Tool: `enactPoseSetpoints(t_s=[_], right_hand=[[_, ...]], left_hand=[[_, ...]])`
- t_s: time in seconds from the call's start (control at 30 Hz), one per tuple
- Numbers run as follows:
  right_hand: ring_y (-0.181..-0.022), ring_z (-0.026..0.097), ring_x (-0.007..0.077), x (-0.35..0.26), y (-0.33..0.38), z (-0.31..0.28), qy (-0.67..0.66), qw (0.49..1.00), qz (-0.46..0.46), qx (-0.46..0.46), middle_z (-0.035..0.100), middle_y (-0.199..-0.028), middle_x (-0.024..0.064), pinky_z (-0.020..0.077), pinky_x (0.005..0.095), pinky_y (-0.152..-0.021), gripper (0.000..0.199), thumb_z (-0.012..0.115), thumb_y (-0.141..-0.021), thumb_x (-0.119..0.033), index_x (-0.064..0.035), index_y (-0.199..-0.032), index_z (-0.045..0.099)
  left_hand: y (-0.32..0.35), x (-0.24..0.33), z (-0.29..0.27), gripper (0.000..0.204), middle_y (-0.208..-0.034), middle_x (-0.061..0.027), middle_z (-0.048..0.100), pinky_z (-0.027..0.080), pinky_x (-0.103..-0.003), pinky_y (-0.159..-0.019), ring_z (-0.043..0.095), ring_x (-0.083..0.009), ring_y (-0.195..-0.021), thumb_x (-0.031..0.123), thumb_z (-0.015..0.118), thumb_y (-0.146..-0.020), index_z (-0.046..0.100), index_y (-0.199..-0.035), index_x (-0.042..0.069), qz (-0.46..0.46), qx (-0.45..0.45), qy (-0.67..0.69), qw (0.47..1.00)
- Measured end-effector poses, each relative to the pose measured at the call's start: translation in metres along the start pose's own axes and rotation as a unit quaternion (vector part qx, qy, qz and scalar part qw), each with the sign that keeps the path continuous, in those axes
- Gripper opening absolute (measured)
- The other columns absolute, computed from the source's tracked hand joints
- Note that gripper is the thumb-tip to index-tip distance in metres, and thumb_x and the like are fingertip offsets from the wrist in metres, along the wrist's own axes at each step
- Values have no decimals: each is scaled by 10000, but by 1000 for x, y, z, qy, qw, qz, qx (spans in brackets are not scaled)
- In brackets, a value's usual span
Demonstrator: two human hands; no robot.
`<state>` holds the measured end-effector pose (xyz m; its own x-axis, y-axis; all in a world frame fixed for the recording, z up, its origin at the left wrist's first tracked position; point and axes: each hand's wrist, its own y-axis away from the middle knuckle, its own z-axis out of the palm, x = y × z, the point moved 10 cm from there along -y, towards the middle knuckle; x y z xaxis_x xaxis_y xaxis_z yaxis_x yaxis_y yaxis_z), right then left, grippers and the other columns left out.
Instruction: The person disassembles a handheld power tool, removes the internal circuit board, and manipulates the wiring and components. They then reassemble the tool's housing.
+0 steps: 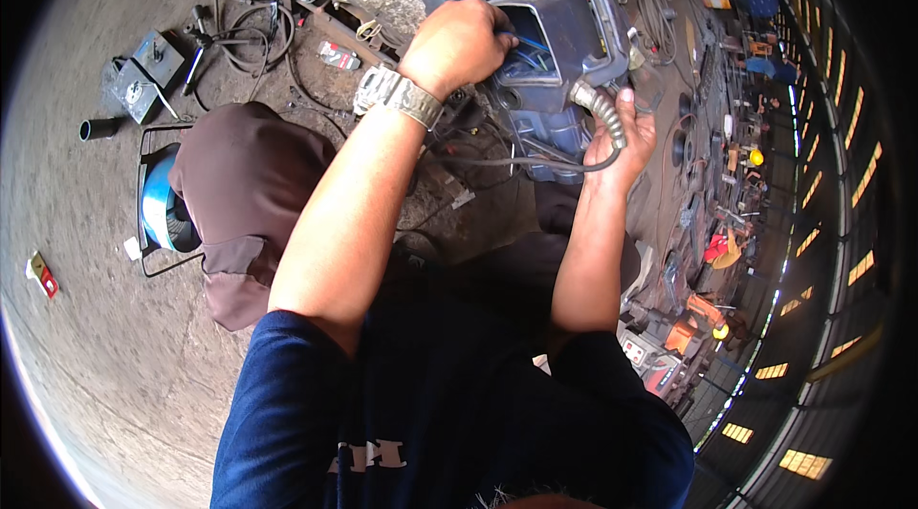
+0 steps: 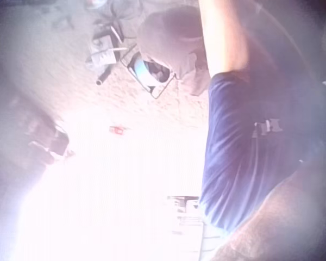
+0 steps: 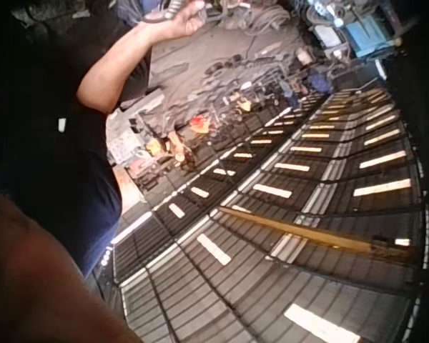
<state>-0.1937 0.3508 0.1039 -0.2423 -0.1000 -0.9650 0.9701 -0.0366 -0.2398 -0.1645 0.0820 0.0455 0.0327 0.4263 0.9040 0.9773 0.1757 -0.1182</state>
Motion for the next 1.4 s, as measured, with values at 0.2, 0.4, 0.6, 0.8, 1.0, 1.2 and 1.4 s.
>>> enactPoseSetpoints(t_s=[0.2,0.4,0.6,0.8,1.0,1.2,1.4], right_hand=[[-850,730,305,3,-10,-22,42,998,10,51,695,-982,193,640,488,-796,105,632,-1009,-46,48,-1000,587],[-996,714,253,11,-16,-30,46,997,53,38,713,-1141,118,609,435,-889,180,629,-1008,-43,-9,-1184,641],[-1045,706,258,12,-14,-40,59,996,58,20,717,-1182,118,587,447,-942,215,621,-1015,-54,-26,-1225,655],[-1018,710,252,6,-10,-30,43,998,35,16,724,-1154,123,587,430,-920,206,626,-1018,-71,-28,-1216,658],[-1007,708,248,5,-11,-27,39,998,38,22,726,-1134,126,581,422,-923,144,626,-1017,-61,-23,-1150,667],[-1045,705,261,4,-10,-28,32,999,29,10,726,-1124,133,571,441,-974,93,626,-1011,-39,-23,-1090,671],[-1046,707,257,2,-9,-14,27,999,42,-1,729,-1098,121,580,442,-957,74,670,-983,-42,-48,-1055,655]], left_hand=[[14,9,5,201,-956,-201,734,565,-450,-840,711,-387,-928,190,761,-850,762,-986,42,11,60,132,989],[13,15,18,199,-1010,-140,702,565,-462,-819,702,-362,-926,81,714,-839,742,-1034,51,41,43,64,996],[9,21,15,163,-939,-138,697,568,-468,-731,705,-357,-858,90,678,-868,746,-1016,79,11,51,64,997],[8,17,12,224,-993,-191,717,555,-461,-817,692,-406,-943,84,722,-847,726,-1063,24,19,42,196,980],[8,16,45,340,-1008,-261,716,551,-480,-861,681,-442,-996,86,682,-887,641,-1208,-15,-18,-93,194,976],[5,17,38,350,-1013,-277,715,564,-457,-856,691,-438,-992,85,681,-901,633,-1230,-25,-9,-28,241,970],[1,6,37,212,-909,-234,729,572,-462,-814,713,-410,-906,69,705,-851,726,-1058,24,-33,-25,284,958]])
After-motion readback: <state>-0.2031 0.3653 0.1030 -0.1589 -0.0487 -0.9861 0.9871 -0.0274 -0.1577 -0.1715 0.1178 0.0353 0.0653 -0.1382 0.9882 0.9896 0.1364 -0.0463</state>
